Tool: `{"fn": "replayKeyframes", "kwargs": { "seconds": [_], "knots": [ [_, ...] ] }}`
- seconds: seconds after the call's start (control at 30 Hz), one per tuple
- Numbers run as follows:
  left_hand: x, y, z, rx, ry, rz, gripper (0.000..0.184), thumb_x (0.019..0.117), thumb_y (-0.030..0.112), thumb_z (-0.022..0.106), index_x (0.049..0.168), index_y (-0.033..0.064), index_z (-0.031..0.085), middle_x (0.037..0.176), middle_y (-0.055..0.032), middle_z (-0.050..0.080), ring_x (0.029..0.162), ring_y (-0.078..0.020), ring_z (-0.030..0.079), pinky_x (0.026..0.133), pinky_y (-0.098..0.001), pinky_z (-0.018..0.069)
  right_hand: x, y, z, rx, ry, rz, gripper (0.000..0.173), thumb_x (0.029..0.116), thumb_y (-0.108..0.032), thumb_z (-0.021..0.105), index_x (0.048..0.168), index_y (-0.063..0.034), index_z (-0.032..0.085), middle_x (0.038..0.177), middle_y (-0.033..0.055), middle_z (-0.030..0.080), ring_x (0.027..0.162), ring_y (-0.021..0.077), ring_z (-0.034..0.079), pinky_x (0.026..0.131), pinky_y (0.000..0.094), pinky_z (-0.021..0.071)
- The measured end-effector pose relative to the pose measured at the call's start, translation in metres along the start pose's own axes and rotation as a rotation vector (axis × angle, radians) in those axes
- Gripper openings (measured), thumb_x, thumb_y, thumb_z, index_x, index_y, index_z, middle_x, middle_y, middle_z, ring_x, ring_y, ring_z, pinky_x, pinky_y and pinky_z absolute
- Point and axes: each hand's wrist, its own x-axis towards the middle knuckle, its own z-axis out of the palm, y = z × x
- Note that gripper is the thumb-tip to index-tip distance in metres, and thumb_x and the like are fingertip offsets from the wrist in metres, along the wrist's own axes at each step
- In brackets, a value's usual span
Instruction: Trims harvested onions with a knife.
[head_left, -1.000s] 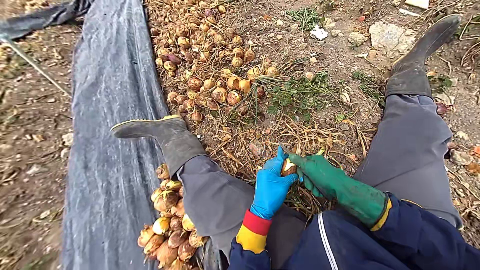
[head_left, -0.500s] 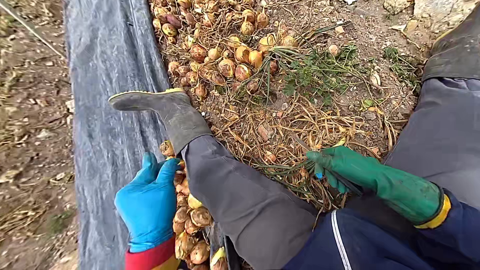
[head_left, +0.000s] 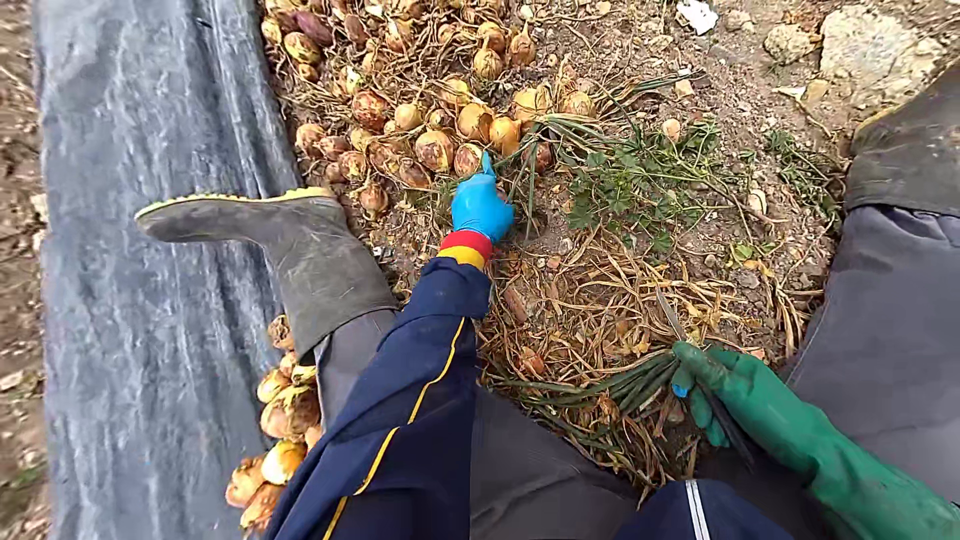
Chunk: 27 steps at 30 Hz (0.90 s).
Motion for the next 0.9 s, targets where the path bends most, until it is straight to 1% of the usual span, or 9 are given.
{"fn": "replayKeyframes", "kwargs": {
  "seconds": [0.07,0.13,0.17,0.27,0.33,0.43,0.6,0.77,0.9],
  "knots": [
    [-0.010,-0.011,-0.003,-0.097,-0.095,-0.073,0.111,0.0743,0.047,0.082,0.166,0.0273,0.023,0.121,-0.0213,0.069,0.110,-0.0452,0.066,0.089,-0.0728,0.0504,0.002,-0.007,0.001,0.017,-0.018,-0.036,0.062,0.1008,-0.067,0.048,0.102,-0.0101,0.072,0.070,0.0138,0.067,0.053,0.0272,0.065,0.049,0.0407,0.0593],
    [-0.029,-0.025,-0.012,-0.217,-0.100,-0.120,0.105,0.0745,0.053,0.083,0.163,0.0281,0.031,0.121,-0.0232,0.069,0.112,-0.0465,0.065,0.093,-0.0736,0.0481,0.001,-0.016,0.000,0.019,-0.012,-0.076,0.057,0.1012,-0.064,0.051,0.103,-0.0107,0.072,0.071,0.0132,0.068,0.052,0.0260,0.065,0.049,0.0392,0.0588],
    [-0.043,-0.027,-0.019,-0.317,-0.086,-0.160,0.097,0.0778,0.055,0.081,0.159,0.0210,0.041,0.123,-0.0241,0.069,0.115,-0.0451,0.064,0.097,-0.0712,0.0480,-0.001,-0.020,-0.001,0.004,0.007,-0.077,0.055,0.0999,-0.064,0.054,0.104,-0.0117,0.071,0.071,0.0116,0.068,0.053,0.0245,0.065,0.049,0.0375,0.0581],
    [-0.115,-0.010,-0.033,-1.099,-0.072,-0.312,0.061,0.0939,0.040,0.073,0.143,0.0074,0.058,0.126,-0.0136,0.069,0.108,-0.0248,0.070,0.093,-0.0448,0.0592,-0.007,-0.021,0.003,-0.023,0.075,-0.042,0.055,0.0932,-0.065,0.065,0.110,-0.0129,0.069,0.069,0.0102,0.068,0.053,0.0239,0.065,0.051,0.0375,0.0581],
    [-0.170,0.014,-0.040,-1.705,-0.139,-0.411,0.045,0.1036,0.035,0.058,0.140,0.0078,0.056,0.131,-0.0169,0.065,0.114,-0.0309,0.068,0.095,-0.0481,0.0585,-0.007,-0.019,0.014,-0.003,0.076,-0.025,0.054,0.0931,-0.062,0.067,0.114,-0.0120,0.068,0.070,0.0104,0.069,0.054,0.0239,0.066,0.051,0.0369,0.0590],
    [-0.240,0.057,-0.039,-2.177,-0.198,-0.582,0.059,0.1033,0.054,0.051,0.150,0.0189,0.044,0.150,-0.0165,0.053,0.136,-0.0368,0.054,0.108,-0.0587,0.0483,-0.013,-0.019,0.035,-0.009,0.072,0.001,0.057,0.0921,-0.066,0.066,0.113,-0.0129,0.068,0.073,0.0088,0.071,0.056,0.0228,0.067,0.052,0.0356,0.0586],
    [-0.309,0.126,-0.015,-2.252,-0.128,-0.807,0.072,0.0993,0.067,0.048,0.152,0.0188,0.041,0.146,-0.0111,0.057,0.131,-0.0284,0.059,0.105,-0.0468,0.0530,-0.021,-0.016,0.075,-0.221,0.260,-0.046,0.070,0.0819,-0.080,0.064,0.114,-0.0183,0.065,0.076,0.0030,0.071,0.060,0.0202,0.069,0.057,0.0422,0.0611],
    [-0.332,0.160,-0.009,-2.055,-0.129,-0.608,0.055,0.1026,0.059,0.049,0.132,0.0144,0.058,0.116,-0.0047,0.069,0.105,-0.0166,0.068,0.091,-0.0400,0.0573,-0.025,-0.016,0.074,-0.339,0.297,-0.136,0.079,0.0851,-0.089,0.044,0.111,-0.0188,0.069,0.073,0.0046,0.069,0.062,0.0232,0.068,0.063,0.0501,0.0608],
    [-0.338,0.169,-0.001,-1.906,-0.142,-0.506,0.057,0.1015,0.060,0.051,0.131,0.0127,0.063,0.113,-0.0101,0.072,0.101,-0.0231,0.070,0.088,-0.0465,0.0588,-0.025,-0.013,0.070,-0.290,0.291,-0.176,0.077,0.0932,-0.084,0.034,0.106,-0.0164,0.069,0.073,0.0054,0.068,0.062,0.0237,0.068,0.061,0.0495,0.0608]
  ]
}}
